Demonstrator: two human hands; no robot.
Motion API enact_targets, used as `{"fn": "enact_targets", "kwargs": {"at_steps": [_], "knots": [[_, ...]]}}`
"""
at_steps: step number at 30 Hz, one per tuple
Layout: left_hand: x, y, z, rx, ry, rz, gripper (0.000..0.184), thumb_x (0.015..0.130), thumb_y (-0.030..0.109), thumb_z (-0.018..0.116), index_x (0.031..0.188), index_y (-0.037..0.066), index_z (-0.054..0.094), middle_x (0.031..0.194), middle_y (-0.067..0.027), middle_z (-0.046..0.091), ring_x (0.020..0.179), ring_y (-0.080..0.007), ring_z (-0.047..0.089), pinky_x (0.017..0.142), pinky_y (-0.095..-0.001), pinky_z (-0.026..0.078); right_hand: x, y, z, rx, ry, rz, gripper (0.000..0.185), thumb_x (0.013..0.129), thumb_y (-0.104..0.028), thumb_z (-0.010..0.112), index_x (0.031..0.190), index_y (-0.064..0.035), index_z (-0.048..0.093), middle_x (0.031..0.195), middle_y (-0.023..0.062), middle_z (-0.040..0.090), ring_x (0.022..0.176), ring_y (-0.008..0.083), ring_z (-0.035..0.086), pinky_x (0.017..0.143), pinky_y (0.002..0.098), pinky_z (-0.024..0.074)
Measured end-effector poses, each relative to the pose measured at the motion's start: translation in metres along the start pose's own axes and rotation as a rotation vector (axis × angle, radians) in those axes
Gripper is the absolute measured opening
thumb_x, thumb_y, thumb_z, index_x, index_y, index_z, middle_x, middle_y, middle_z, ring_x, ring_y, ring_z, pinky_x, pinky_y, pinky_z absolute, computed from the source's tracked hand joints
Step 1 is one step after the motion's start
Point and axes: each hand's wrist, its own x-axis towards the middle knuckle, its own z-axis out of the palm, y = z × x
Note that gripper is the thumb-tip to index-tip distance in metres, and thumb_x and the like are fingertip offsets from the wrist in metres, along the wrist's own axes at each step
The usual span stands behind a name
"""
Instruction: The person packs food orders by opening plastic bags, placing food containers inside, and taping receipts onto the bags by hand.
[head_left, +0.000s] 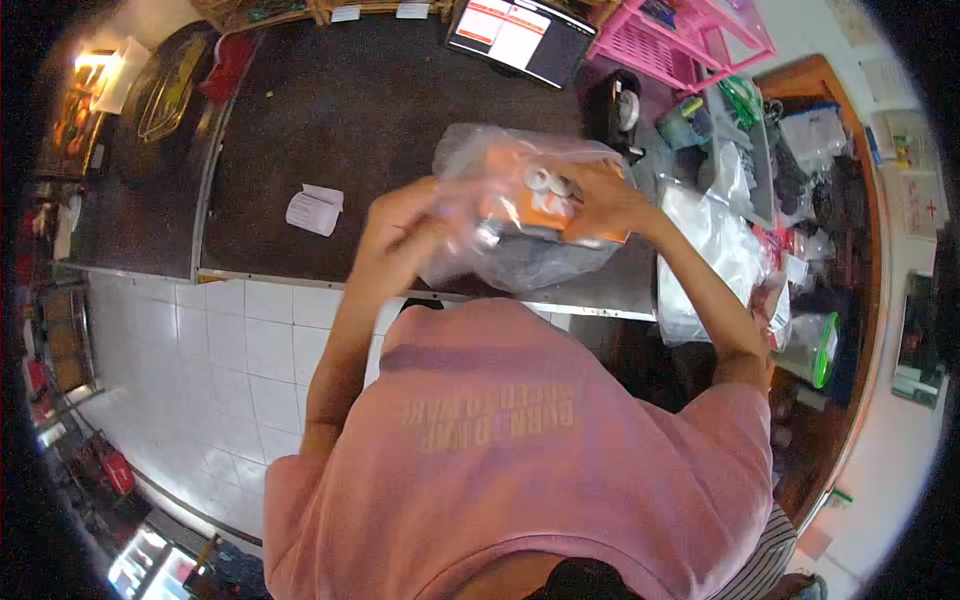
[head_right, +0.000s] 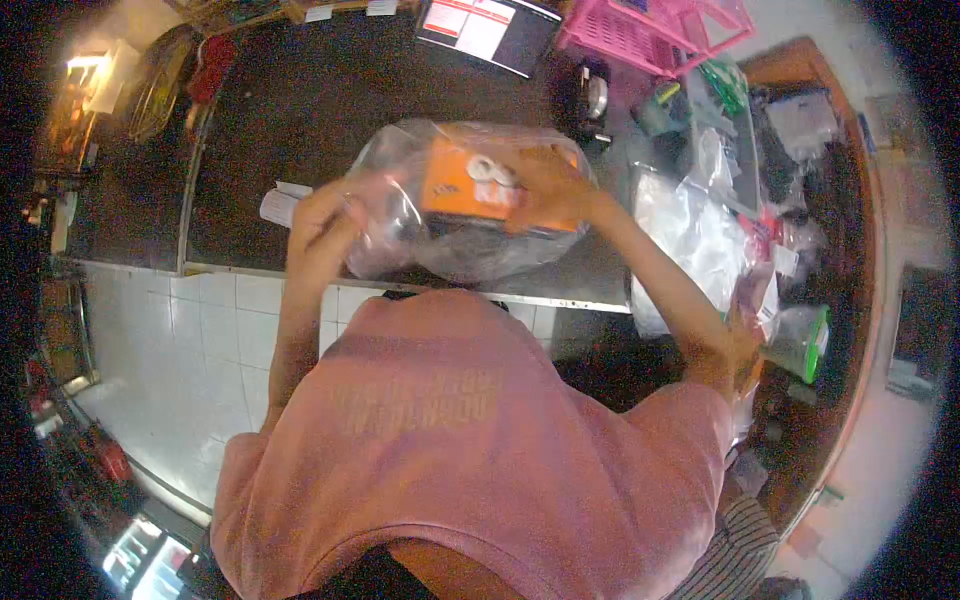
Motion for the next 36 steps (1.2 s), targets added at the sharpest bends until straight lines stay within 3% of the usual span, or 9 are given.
{"fn": "enact_targets", "kwargs": {"at_steps": [4, 8, 10, 13, 18, 22, 25, 30, 36], "knots": [[0.016, 0.028, 0.017, 0.086, 0.141, 0.181, 0.029, 0.083, 0.025, 0.054, 0.098, 0.0, 0.06, 0.085, -0.0056, 0.059, 0.074, -0.0129, 0.053, 0.067, -0.0252, 0.042, 0.014, 0.037, 0.02, -0.216, 0.337, -0.33, 0.074, 0.059, -0.042, 0.068, 0.12, -0.0107, 0.043, 0.11, 0.0244, 0.048, 0.097, 0.037, 0.05, 0.084, 0.0396, 0.0405], [0.056, 0.07, 0.002, 0.264, 0.552, 0.22, 0.026, 0.086, 0.021, 0.052, 0.099, 0.001, 0.06, 0.074, -0.0004, 0.058, 0.06, -0.006, 0.048, 0.056, -0.0192, 0.04, -0.063, 0.034, -0.008, -0.206, 0.05, 0.205, 0.07, 0.076, -0.039, 0.057, 0.131, -0.0083, 0.028, 0.11, 0.0295, 0.048, 0.099, 0.0352, 0.051, 0.084, 0.0383, 0.0398], [0.056, 0.073, -0.008, 0.37, 0.581, 0.214, 0.025, 0.086, 0.02, 0.051, 0.1, 0.0, 0.06, 0.074, -0.0011, 0.058, 0.059, -0.0053, 0.047, 0.055, -0.0186, 0.04, -0.124, 0.042, -0.026, -0.374, 0.05, 0.073, 0.04, 0.084, -0.038, 0.047, 0.093, -0.0004, 0.058, 0.081, 0.0207, 0.058, 0.075, 0.0338, 0.056, 0.074, 0.0409, 0.0417], [0.068, 0.087, -0.012, 0.451, 0.436, 0.242, 0.025, 0.086, 0.019, 0.051, 0.099, 0.0, 0.06, 0.077, -0.002, 0.059, 0.064, -0.0054, 0.05, 0.059, -0.0181, 0.041, -0.188, -0.044, -0.087, -0.533, -0.204, 0.417, 0.036, 0.084, -0.034, 0.046, 0.07, -0.0032, 0.057, 0.063, 0.0129, 0.053, 0.063, 0.0312, 0.054, 0.063, 0.0401, 0.0419], [0.075, 0.105, 0.034, 0.241, 0.218, 0.262, 0.028, 0.083, 0.025, 0.055, 0.099, 0.002, 0.059, 0.085, -0.0043, 0.059, 0.073, -0.0099, 0.052, 0.07, -0.0222, 0.041, -0.195, -0.101, -0.104, -0.786, 0.559, -0.062, 0.046, 0.062, -0.039, 0.07, 0.085, -0.0017, 0.054, 0.076, 0.011, 0.056, 0.073, 0.0312, 0.054, 0.066, 0.0387, 0.0428], [0.068, 0.113, 0.074, 0.277, -0.052, 0.291, 0.042, 0.075, 0.034, 0.062, 0.104, 0.003, 0.055, 0.101, -0.0071, 0.055, 0.091, -0.0155, 0.05, 0.082, -0.0283, 0.039, -0.116, -0.095, -0.142, -0.045, 0.236, -0.27, 0.049, 0.075, -0.029, 0.062, 0.111, -0.0015, 0.043, 0.077, 0.0168, 0.058, 0.075, 0.0281, 0.058, 0.069, 0.0375, 0.044], [0.066, 0.123, 0.019, 0.899, -0.076, 0.416, 0.055, 0.067, 0.038, 0.067, 0.108, 0.004, 0.052, 0.11, -0.0092, 0.05, 0.102, -0.0201, 0.046, 0.088, -0.0327, 0.036, -0.094, -0.073, -0.127, -0.282, 0.457, -0.664, 0.03, 0.076, -0.026, 0.06, 0.079, 0.0028, 0.053, 0.065, 0.0155, 0.054, 0.062, 0.0302, 0.054, 0.06, 0.0398, 0.0411], [0.081, -0.025, 0.059, 0.628, -0.542, -0.048, 0.056, 0.065, 0.036, 0.069, 0.107, 0.004, 0.05, 0.105, -0.0136, 0.052, 0.099, -0.0254, 0.049, 0.087, -0.0355, 0.037, -0.074, -0.089, -0.124, -0.337, 0.451, -0.65, 0.025, 0.075, -0.027, 0.059, 0.081, -0.0025, 0.058, 0.083, 0.0172, 0.057, 0.081, 0.03, 0.053, 0.07, 0.0382, 0.041], [0.074, -0.037, 0.074, 0.589, -0.262, 0.028, 0.052, 0.066, 0.03, 0.067, 0.108, 0.005, 0.047, 0.096, -0.0169, 0.052, 0.095, -0.0305, 0.05, 0.086, -0.039, 0.038, -0.112, 0.108, -0.086, 0.031, 0.278, -0.2, 0.135, 0.043, -0.071, 0.066, 0.135, -0.0035, -0.005, 0.141, 0.0165, -0.004, 0.131, 0.0286, -0.002, 0.106, 0.0385, 0.0039]]}}
